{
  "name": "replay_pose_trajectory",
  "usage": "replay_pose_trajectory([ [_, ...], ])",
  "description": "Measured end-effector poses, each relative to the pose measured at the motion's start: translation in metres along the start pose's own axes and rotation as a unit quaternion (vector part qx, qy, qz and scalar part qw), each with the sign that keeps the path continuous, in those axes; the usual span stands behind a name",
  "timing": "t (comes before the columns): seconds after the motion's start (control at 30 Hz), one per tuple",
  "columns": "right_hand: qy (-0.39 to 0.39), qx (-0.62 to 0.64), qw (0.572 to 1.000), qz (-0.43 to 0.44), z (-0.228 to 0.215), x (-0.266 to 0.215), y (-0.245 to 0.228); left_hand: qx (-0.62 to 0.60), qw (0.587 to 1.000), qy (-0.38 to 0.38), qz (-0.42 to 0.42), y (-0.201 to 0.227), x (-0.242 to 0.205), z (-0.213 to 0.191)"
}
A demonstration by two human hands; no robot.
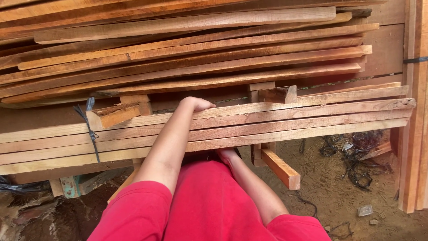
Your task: Bundling several wooden slats together using elastic straps.
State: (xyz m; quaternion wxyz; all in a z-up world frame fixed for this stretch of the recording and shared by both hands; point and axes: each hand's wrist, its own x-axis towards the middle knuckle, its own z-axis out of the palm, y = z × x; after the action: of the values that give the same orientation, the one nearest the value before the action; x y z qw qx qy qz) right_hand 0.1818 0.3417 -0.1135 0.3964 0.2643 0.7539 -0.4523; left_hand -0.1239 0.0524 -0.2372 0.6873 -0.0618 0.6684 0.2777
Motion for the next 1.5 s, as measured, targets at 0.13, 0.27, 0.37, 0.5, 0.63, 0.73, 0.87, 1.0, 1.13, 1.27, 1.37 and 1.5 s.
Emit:
replay_pose_trajectory([
  [0.13, -0.008, -0.02, 1.0, -0.019, 0.078, 0.047, -0.09, 0.003, 0.999, -0.045, 0.011, 0.021, -0.005, -0.007],
  [0.27, -0.026, -0.043, 0.999, -0.021, 0.094, 0.055, -0.1, -0.012, 0.998, -0.059, 0.01, 0.004, 0.038, -0.004],
  [0.37, -0.037, -0.06, 0.997, -0.022, 0.098, 0.054, -0.095, 0.0, 0.999, -0.027, 0.025, 0.01, 0.016, 0.0],
  [0.5, -0.06, -0.085, 0.994, -0.026, 0.107, 0.05, -0.081, -0.087, 0.993, 0.041, 0.067, 0.006, -0.006, 0.0],
  [0.63, -0.075, -0.108, 0.991, -0.04, 0.105, 0.042, -0.09, 0.085, 0.983, 0.141, 0.087, 0.003, 0.011, 0.013],
  [0.73, -0.085, -0.124, 0.987, -0.051, 0.103, 0.035, -0.095, 0.079, 0.951, 0.245, 0.174, 0.036, -0.059, 0.016],
  [0.87, -0.093, -0.094, 0.99, -0.05, 0.091, 0.012, -0.116, -0.067, 0.871, 0.32, 0.367, 0.062, -0.14, 0.013],
  [1.0, -0.091, -0.081, 0.992, -0.036, 0.063, -0.022, -0.155, -0.097, 0.824, 0.371, 0.416, 0.053, -0.148, 0.034],
  [1.13, -0.084, -0.065, 0.993, -0.05, 0.073, -0.011, -0.132, -0.062, 0.81, 0.441, 0.381, 0.012, -0.141, 0.064],
  [1.27, -0.059, 0.098, 0.993, -0.016, 0.093, 0.009, -0.115, 0.033, 0.812, 0.486, 0.321, -0.012, -0.144, 0.079],
  [1.37, -0.036, 0.247, 0.968, 0.008, 0.103, 0.007, -0.119, 0.054, 0.819, 0.476, 0.317, -0.009, -0.152, 0.077],
  [1.5, -0.045, 0.325, 0.945, 0.014, 0.106, 0.006, -0.117, -0.016, 0.83, 0.448, 0.331, -0.005, -0.161, 0.077],
])
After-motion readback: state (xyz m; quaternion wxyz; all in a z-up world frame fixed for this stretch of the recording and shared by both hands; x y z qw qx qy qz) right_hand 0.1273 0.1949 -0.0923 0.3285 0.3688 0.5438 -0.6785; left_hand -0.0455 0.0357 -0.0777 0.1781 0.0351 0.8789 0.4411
